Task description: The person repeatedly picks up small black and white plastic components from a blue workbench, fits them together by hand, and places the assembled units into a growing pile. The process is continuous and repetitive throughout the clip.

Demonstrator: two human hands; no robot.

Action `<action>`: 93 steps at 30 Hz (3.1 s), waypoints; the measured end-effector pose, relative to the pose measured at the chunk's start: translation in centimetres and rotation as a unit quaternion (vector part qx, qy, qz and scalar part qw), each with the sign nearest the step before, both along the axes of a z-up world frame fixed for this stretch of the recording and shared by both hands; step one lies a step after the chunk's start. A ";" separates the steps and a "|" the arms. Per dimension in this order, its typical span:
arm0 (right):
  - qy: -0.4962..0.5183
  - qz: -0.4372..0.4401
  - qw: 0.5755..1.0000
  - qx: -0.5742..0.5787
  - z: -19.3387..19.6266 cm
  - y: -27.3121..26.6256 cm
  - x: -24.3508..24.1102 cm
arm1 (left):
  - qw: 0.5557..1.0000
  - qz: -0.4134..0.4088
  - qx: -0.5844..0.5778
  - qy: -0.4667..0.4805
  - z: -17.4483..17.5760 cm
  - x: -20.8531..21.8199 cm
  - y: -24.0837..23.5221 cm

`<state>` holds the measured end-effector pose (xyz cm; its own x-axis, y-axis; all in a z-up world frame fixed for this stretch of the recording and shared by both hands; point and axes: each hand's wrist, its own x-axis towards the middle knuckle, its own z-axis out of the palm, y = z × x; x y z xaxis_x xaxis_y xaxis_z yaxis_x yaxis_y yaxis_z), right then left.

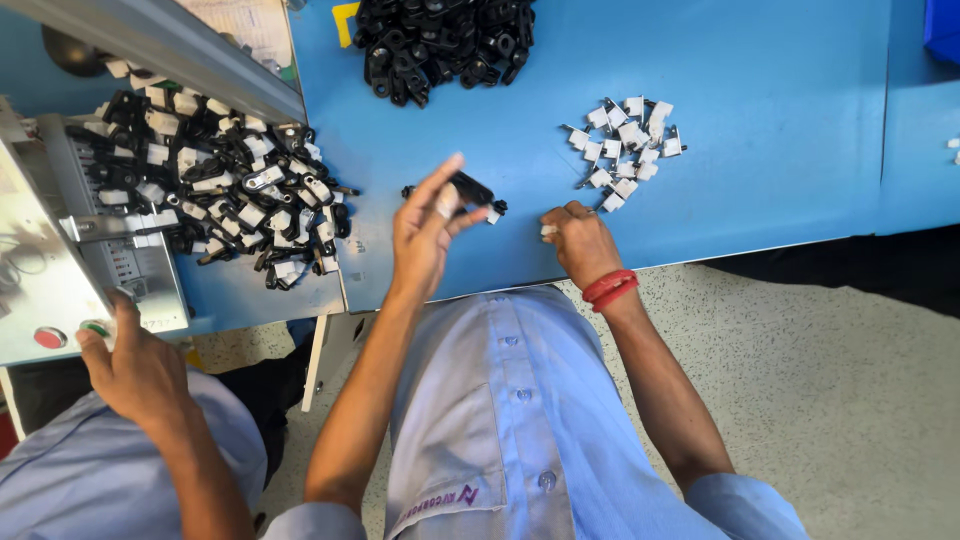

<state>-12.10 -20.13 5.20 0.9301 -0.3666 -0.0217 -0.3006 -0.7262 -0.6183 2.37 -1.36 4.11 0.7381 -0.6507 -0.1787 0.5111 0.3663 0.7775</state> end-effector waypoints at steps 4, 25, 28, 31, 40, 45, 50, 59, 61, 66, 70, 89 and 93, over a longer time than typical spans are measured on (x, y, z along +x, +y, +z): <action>-0.165 -0.024 0.934 0.315 4.6 1.4 -0.3 | 0.999 -0.032 -0.013 -0.029 2.6 -2.2 0.5; -0.170 0.129 0.965 0.156 13.0 -1.2 -1.6 | 0.986 -0.147 -0.064 -0.049 6.1 -5.7 -0.7; -0.189 0.084 0.972 0.111 12.0 -0.3 -1.4 | 0.806 -0.033 0.228 -0.546 7.6 -5.5 -0.3; -0.209 0.009 0.964 0.165 10.7 1.5 -1.2 | 0.726 0.028 0.178 -0.664 8.2 -4.8 -0.6; -0.259 0.072 0.933 0.240 8.9 1.1 -1.7 | 0.991 -0.093 -0.076 -0.053 6.5 -5.9 -0.4; -0.304 0.099 0.906 0.277 8.7 2.1 -1.0 | 0.987 -0.154 -0.053 0.012 5.8 -5.5 0.4; -0.286 0.114 0.947 0.092 9.1 2.9 -0.9 | 0.976 -0.143 0.097 -0.130 7.1 -4.4 1.4; -0.327 0.053 0.938 0.106 9.7 2.6 -0.4 | 0.985 -0.057 0.107 -0.122 6.7 -6.9 0.3; -0.312 0.073 0.940 0.116 9.8 1.8 -0.3 | 0.996 -0.058 0.062 0.001 5.5 -6.9 -0.5; -0.279 0.051 0.944 0.169 9.2 1.3 -1.2 | 0.994 0.029 0.076 -0.077 5.0 -7.3 -1.7; -0.310 -0.015 0.902 0.301 8.6 2.0 -1.7 | 0.977 0.043 0.134 -0.157 6.1 -8.4 -2.1; -0.197 0.172 0.960 0.098 10.3 0.0 -0.1 | 0.991 -0.105 0.046 -0.065 4.1 -4.0 0.0; -0.199 0.157 0.963 0.087 9.8 0.7 -0.1 | 0.988 -0.144 -0.003 -0.060 5.2 -3.1 -0.2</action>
